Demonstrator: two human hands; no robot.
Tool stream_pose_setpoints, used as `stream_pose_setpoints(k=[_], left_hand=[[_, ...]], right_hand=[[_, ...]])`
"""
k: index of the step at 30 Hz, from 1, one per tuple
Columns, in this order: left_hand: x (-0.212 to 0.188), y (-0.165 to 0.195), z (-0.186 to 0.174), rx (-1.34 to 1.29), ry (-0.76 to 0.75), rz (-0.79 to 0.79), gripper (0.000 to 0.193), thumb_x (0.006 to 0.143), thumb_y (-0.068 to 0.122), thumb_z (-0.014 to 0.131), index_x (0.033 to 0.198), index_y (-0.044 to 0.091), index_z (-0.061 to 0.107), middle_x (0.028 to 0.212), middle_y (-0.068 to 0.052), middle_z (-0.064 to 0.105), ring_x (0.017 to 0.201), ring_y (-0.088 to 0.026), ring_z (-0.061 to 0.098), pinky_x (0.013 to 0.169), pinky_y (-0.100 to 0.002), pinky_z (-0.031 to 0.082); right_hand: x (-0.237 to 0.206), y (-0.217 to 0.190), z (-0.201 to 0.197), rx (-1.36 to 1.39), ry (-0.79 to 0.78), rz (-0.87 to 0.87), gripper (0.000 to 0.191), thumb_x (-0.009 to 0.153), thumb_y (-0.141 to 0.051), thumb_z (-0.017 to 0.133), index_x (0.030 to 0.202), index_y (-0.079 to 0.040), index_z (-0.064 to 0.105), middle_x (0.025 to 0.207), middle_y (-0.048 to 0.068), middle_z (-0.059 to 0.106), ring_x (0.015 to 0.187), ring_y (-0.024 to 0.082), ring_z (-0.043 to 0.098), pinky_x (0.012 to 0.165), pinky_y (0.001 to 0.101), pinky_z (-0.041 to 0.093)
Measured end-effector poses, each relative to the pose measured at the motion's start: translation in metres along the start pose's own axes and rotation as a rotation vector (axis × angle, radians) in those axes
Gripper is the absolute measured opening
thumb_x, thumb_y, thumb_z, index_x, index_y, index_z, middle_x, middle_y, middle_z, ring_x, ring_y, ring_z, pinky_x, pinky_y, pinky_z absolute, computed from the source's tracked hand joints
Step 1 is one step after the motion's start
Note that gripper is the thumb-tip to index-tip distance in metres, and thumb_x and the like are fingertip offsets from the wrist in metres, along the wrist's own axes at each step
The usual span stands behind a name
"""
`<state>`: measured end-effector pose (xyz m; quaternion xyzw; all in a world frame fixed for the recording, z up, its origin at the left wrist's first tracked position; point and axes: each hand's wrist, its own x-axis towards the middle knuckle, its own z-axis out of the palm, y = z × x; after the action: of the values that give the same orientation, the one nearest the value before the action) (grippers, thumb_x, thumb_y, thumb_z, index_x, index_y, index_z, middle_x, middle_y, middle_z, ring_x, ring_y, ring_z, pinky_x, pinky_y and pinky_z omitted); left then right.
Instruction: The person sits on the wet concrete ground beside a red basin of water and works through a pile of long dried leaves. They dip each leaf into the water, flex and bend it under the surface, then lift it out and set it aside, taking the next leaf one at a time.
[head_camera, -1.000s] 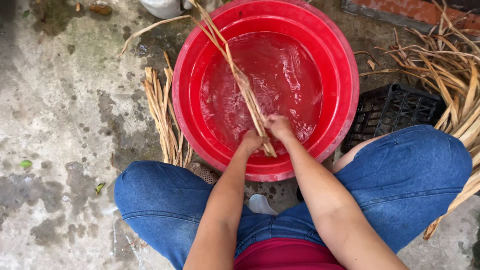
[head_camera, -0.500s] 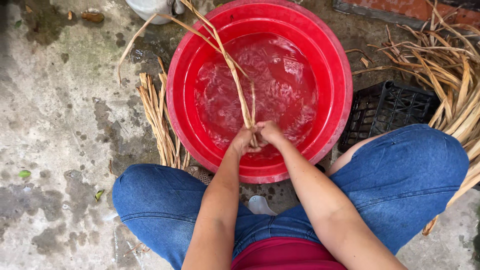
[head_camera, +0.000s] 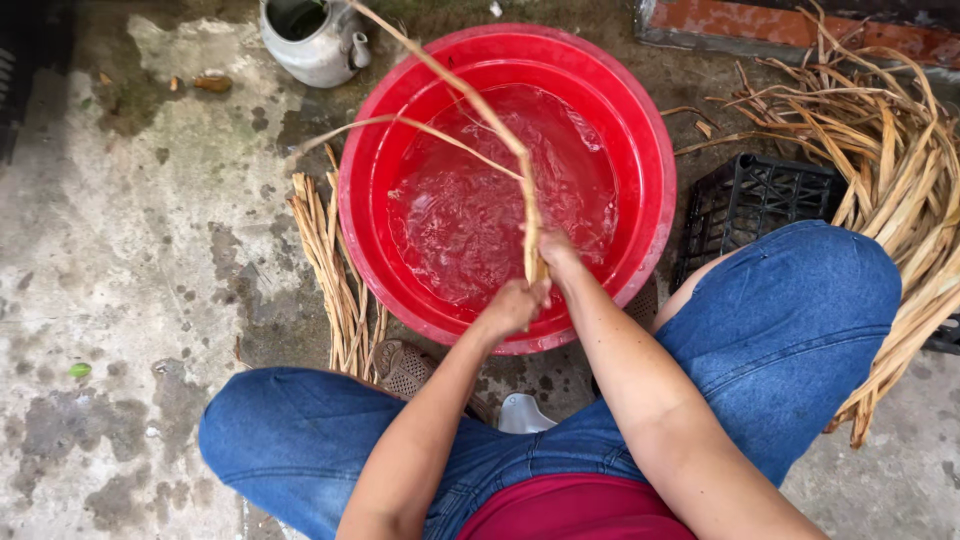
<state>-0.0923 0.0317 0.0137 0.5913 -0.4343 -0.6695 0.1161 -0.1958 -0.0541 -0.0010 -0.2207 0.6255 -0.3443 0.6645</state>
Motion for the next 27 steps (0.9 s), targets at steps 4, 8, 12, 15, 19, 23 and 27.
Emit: stream_pose_setpoints(k=[4,8,12,15,19,23,27], left_hand=[[-0.058,0.009,0.001,-0.032,-0.059,0.064,0.046,0.104,0.045,0.05,0.082,0.007,0.062,0.058,0.004,0.046,0.049,-0.012,0.045,0.045,-0.031,0.042],[-0.125,-0.003,-0.042,-0.003,-0.119,0.023,0.045,0.104,0.047,0.05,0.083,0.01,0.064,0.058,0.006,0.041,0.047,-0.01,0.038,0.042,-0.029,0.033],[-0.155,-0.026,-0.104,0.008,0.064,0.087,0.039,0.105,0.044,0.051,0.092,0.013,0.072,0.066,0.006,0.057,0.059,-0.003,0.05,0.054,-0.019,0.035],[-0.139,-0.043,-0.116,-0.025,0.12,0.077,0.04,0.107,0.04,0.047,0.093,0.011,0.07,0.072,0.003,0.072,0.071,-0.002,0.062,0.066,-0.017,0.038],[-0.083,-0.047,-0.099,-0.021,0.236,-0.148,0.03,0.106,0.032,0.048,0.102,0.011,0.069,0.073,-0.008,0.061,0.064,-0.025,0.054,0.062,-0.045,0.043],[-0.062,-0.048,-0.058,0.256,0.214,-0.036,0.054,0.106,0.046,0.048,0.089,0.004,0.078,0.077,-0.016,0.069,0.078,-0.027,0.067,0.084,-0.044,0.052],[-0.085,-0.038,-0.02,0.394,0.058,0.076,0.051,0.101,0.047,0.048,0.087,0.006,0.075,0.077,-0.011,0.071,0.08,-0.025,0.069,0.082,-0.039,0.051]], right_hand=[[0.02,0.004,-0.029,0.12,0.133,0.021,0.019,0.1,-0.019,0.063,0.109,-0.004,0.071,0.075,0.005,0.06,0.055,0.014,0.052,0.047,0.0304,0.048],[0.035,-0.006,-0.065,0.243,0.389,0.058,0.041,0.099,-0.038,0.053,0.123,-0.005,0.059,0.096,0.011,0.062,0.077,0.019,0.059,0.064,0.0344,0.054],[0.016,-0.028,-0.056,0.248,0.352,0.085,0.065,0.098,-0.058,0.044,0.138,-0.007,0.048,0.117,0.017,0.063,0.1,0.025,0.066,0.08,0.0385,0.06],[-0.024,-0.032,-0.012,0.17,0.002,0.1,0.085,0.097,-0.071,0.034,0.151,-0.005,0.034,0.135,0.023,0.06,0.118,0.031,0.066,0.094,0.0424,0.06],[-0.069,-0.011,0.053,-0.064,-0.501,0.085,0.083,0.095,-0.064,0.04,0.159,-0.014,0.023,0.134,0.019,0.059,0.114,0.026,0.063,0.094,0.0384,0.058],[-0.066,0.025,0.058,-0.02,-0.441,-0.072,0.034,0.097,-0.025,0.067,0.12,-0.002,0.056,0.093,0.008,0.067,0.075,0.014,0.066,0.068,0.027,0.06],[-0.033,0.036,0.027,0.172,-0.13,-0.224,0.01,0.099,-0.011,0.061,0.103,-0.003,0.064,0.078,0.002,0.06,0.06,0.012,0.055,0.05,0.025,0.048]])
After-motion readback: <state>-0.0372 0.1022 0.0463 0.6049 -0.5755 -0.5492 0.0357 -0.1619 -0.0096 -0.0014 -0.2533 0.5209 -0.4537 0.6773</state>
